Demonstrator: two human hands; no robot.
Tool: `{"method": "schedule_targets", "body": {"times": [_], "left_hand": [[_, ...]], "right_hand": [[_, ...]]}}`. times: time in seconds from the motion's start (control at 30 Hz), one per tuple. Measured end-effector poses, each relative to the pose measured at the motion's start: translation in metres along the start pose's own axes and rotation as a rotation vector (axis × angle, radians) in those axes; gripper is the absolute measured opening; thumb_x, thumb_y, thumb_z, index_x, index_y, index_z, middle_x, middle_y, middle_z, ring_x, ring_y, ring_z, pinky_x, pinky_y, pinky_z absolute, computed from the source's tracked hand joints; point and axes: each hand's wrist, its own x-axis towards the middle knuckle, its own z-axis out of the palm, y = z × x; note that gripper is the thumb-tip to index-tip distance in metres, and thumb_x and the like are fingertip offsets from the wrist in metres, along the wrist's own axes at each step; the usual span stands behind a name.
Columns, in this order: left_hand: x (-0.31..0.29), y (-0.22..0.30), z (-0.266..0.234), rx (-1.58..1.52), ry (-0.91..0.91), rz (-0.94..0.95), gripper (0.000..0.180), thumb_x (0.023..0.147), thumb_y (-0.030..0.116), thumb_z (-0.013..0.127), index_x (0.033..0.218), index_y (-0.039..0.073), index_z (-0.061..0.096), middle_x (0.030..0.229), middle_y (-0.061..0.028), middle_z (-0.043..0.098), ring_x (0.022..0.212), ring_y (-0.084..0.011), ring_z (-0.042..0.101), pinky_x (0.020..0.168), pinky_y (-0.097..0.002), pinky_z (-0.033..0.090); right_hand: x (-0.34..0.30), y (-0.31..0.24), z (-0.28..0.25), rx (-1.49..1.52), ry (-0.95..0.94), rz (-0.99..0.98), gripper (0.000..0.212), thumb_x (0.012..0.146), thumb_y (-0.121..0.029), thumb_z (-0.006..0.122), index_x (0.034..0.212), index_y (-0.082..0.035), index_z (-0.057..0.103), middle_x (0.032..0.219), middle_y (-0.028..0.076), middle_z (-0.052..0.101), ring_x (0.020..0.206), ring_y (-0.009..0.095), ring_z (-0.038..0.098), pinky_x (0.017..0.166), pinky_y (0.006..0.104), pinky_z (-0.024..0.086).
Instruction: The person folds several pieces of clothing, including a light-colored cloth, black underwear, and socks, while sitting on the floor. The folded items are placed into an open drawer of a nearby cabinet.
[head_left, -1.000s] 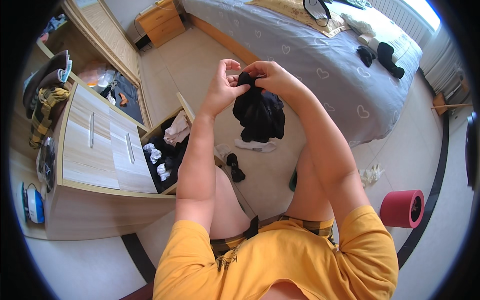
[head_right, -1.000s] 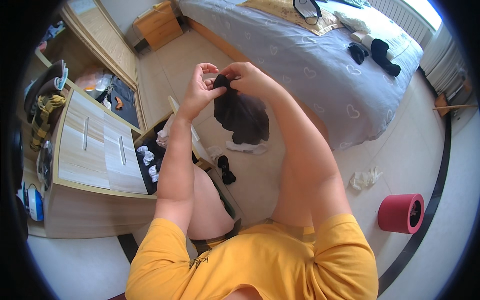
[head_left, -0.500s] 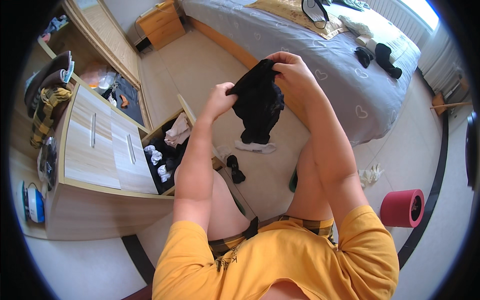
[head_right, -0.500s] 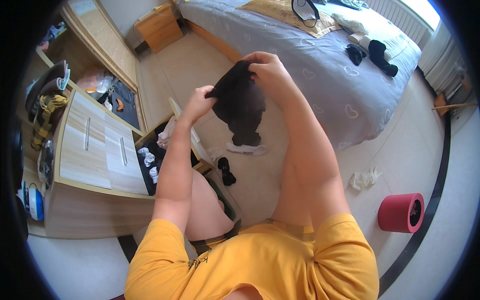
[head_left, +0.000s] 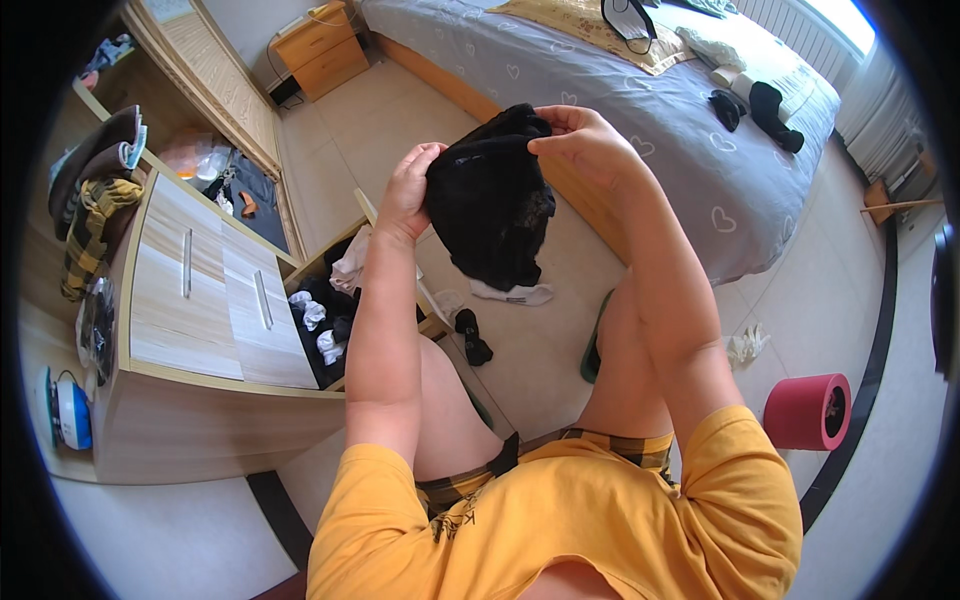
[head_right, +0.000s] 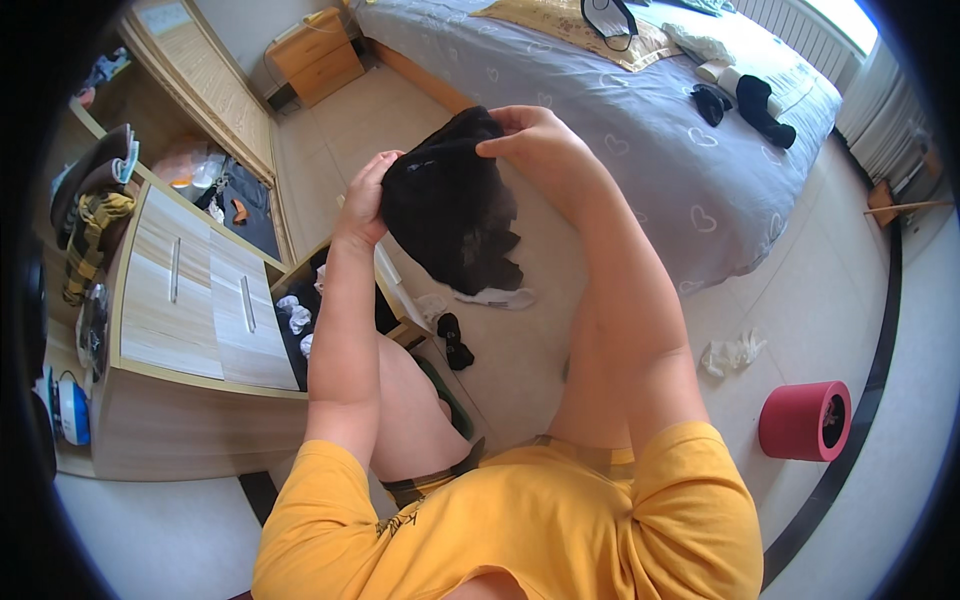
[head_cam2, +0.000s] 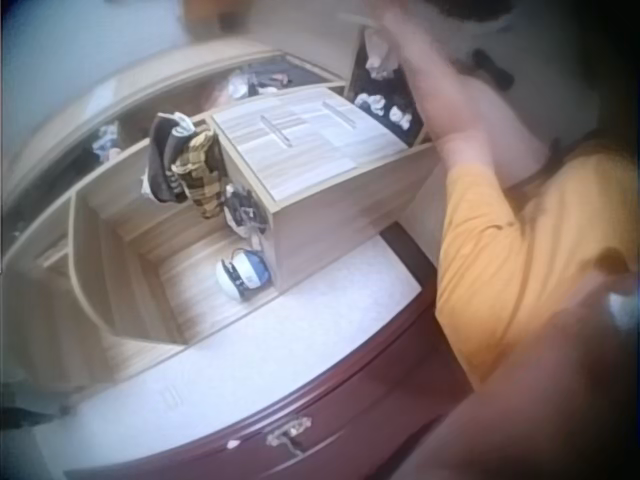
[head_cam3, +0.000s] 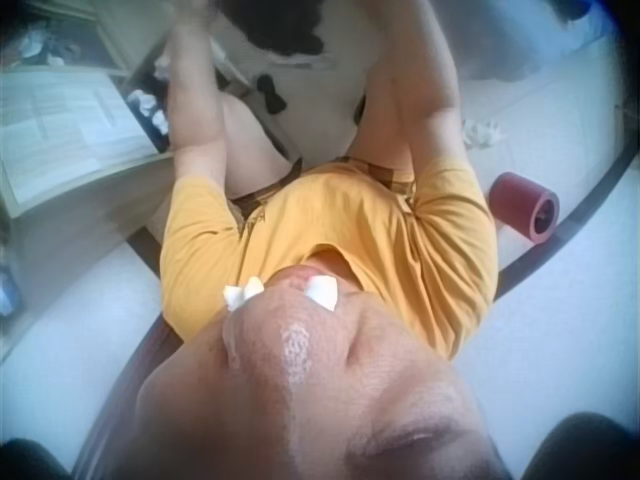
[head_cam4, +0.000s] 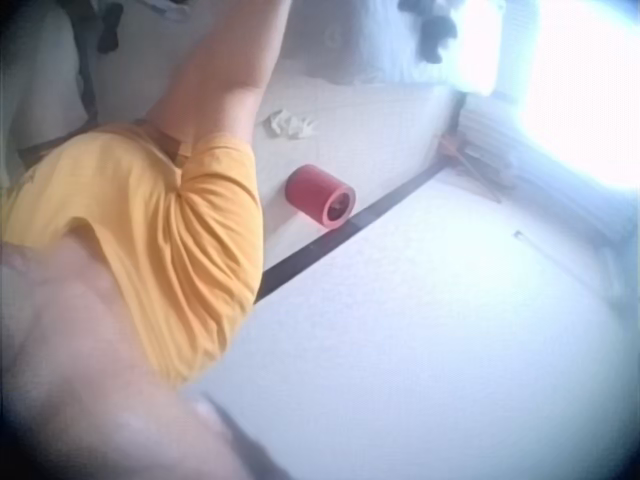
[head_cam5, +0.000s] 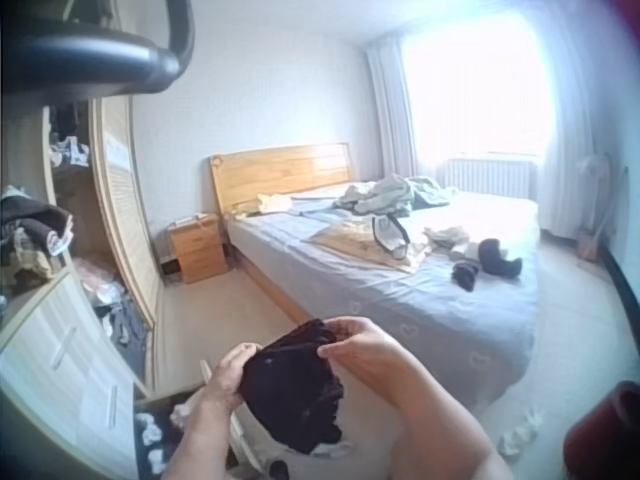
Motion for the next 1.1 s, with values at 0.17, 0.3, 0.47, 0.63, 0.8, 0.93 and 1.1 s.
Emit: {"method": "schedule_targets", "body": {"times": [0.17, 0.3, 0.47, 0.63, 0.8, 0.93, 1.1], "left_hand": [[0.005, -0.009, 0.000, -0.132, -0.044, -0.030, 0.018, 0.095, 0.022, 0.055, 0.103, 0.007, 0.059, 0.093, -0.0039, 0.064, 0.087, -0.0133, 0.062, 0.079, -0.0285, 0.052], [0.004, -0.009, 0.008, -0.233, -0.034, -0.026, 0.015, 0.093, 0.019, 0.057, 0.102, 0.007, 0.059, 0.092, -0.0035, 0.064, 0.086, -0.0143, 0.063, 0.079, -0.0290, 0.052], [0.013, -0.015, 0.009, -0.442, -0.097, 0.000, 0.017, 0.093, 0.019, 0.056, 0.105, 0.008, 0.059, 0.092, -0.0042, 0.064, 0.089, -0.0182, 0.063, 0.082, -0.0313, 0.052], [-0.007, 0.005, 0.041, -0.328, -0.088, 0.161, 0.034, 0.086, 0.003, 0.062, 0.118, 0.008, 0.052, 0.099, -0.0062, 0.063, 0.094, -0.0214, 0.062, 0.088, -0.0348, 0.050], [0.003, -0.002, 0.029, -0.158, 0.004, 0.278, 0.052, 0.078, -0.010, 0.063, 0.123, 0.007, 0.043, 0.107, -0.0096, 0.061, 0.099, -0.0199, 0.060, 0.089, -0.0324, 0.049], [0.014, -0.009, 0.011, -0.074, 0.086, 0.206, 0.043, 0.080, -0.011, 0.060, 0.116, 0.007, 0.044, 0.104, -0.0102, 0.060, 0.096, -0.0167, 0.059, 0.087, -0.0278, 0.049], [0.017, -0.017, 0.007, 0.395, 0.185, 0.393, 0.030, 0.084, -0.007, 0.057, 0.109, 0.007, 0.046, 0.092, -0.0065, 0.061, 0.087, -0.0130, 0.059, 0.079, -0.0263, 0.050]], "right_hand": [[0.009, 0.014, -0.004, -0.465, 0.030, -0.106, 0.023, 0.087, -0.010, 0.062, 0.108, 0.000, 0.058, 0.091, 0.000, 0.062, 0.082, 0.006, 0.055, 0.074, 0.0222, 0.045], [0.019, 0.025, -0.012, -0.278, 0.039, -0.218, 0.018, 0.090, -0.012, 0.060, 0.104, -0.001, 0.056, 0.087, 0.000, 0.060, 0.079, 0.006, 0.055, 0.070, 0.0231, 0.046], [0.031, 0.043, -0.007, -0.049, 0.096, 0.009, 0.030, 0.089, -0.021, 0.062, 0.112, -0.003, 0.056, 0.096, 0.006, 0.062, 0.083, 0.013, 0.056, 0.072, 0.0281, 0.046], [0.025, 0.025, 0.001, 0.315, 0.069, 0.299, 0.035, 0.085, -0.020, 0.067, 0.112, 0.000, 0.056, 0.098, 0.008, 0.063, 0.088, 0.017, 0.061, 0.082, 0.0304, 0.048], [0.009, 0.004, -0.003, 0.506, -0.269, 0.101, 0.042, 0.080, -0.006, 0.071, 0.117, 0.002, 0.054, 0.100, 0.008, 0.063, 0.095, 0.019, 0.063, 0.088, 0.0303, 0.051], [0.017, 0.029, -0.015, 0.266, -0.294, 0.125, 0.062, 0.077, 0.005, 0.066, 0.132, 0.004, 0.039, 0.115, 0.011, 0.056, 0.106, 0.019, 0.057, 0.090, 0.0325, 0.049], [0.022, 0.037, -0.012, 0.128, -0.052, 0.145, 0.049, 0.083, 0.000, 0.063, 0.127, -0.007, 0.044, 0.109, 0.011, 0.057, 0.095, 0.016, 0.059, 0.077, 0.0264, 0.052]]}}
